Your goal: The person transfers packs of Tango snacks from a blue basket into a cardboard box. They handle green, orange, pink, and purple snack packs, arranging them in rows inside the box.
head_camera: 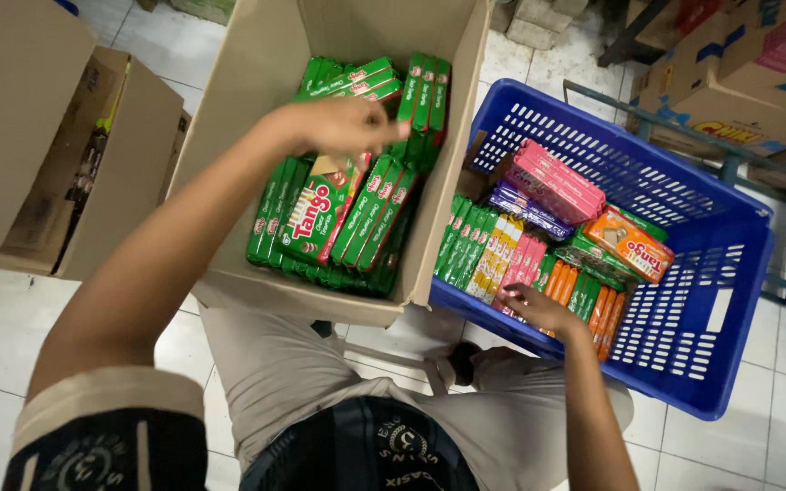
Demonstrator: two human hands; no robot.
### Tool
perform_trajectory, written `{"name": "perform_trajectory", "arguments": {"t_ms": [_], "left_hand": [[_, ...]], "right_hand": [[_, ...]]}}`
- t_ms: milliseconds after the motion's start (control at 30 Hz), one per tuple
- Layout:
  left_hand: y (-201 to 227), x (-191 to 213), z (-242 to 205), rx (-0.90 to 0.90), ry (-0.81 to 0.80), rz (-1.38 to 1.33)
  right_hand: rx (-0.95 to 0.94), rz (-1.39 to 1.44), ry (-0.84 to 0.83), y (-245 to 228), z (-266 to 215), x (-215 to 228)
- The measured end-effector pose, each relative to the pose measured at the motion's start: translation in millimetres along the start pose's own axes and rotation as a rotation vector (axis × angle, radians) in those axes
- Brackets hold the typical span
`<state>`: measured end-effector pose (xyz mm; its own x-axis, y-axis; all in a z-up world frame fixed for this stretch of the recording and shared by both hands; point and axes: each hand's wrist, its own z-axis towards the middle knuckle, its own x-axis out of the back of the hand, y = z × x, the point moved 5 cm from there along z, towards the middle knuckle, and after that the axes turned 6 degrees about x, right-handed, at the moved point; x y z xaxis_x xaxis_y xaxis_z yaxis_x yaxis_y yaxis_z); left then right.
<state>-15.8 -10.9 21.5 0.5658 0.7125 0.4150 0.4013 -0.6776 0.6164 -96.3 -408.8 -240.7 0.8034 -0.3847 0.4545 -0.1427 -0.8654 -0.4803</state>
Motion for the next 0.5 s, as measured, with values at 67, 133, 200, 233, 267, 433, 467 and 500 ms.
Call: {"name": "perform_trajectory", "arguments": {"t_ms": [67, 133, 200, 233, 267, 433, 467, 500], "left_hand": [[6, -15, -36, -0.113, -0.056, 0.37], [-6, -33, -50, -0.106, -0.123, 0.433], [-20, -48, -51, -0.106, -0.199, 0.502], [-27, -57, -45, -0.107, -0.237, 0.587], [-35, -66, -38, -0.11, -0.274, 0.671], [-55, -66, -15, -0.06, -0.142, 0.687], [-58, -64, -11, -0.047, -0.091, 0.667], [-52, -62, -17, -0.048, -0.1, 0.666]], "right_hand": [[-0.063, 0.096, 0.025, 18, 19, 6], [-0.129, 0.123, 0.027, -14, 4, 27], [-0.202, 0.157, 0.032, -9, 25, 37], [-0.187, -0.113, 0.053, 12, 50, 37], [-0.169, -0.381, 0.07, 33, 75, 37], [-0.272, 0.219, 0.243, 134, 173, 17], [-0.335, 0.096, 0.2, 166, 218, 12], [-0.343, 0.098, 0.196, 138, 179, 15]]}}
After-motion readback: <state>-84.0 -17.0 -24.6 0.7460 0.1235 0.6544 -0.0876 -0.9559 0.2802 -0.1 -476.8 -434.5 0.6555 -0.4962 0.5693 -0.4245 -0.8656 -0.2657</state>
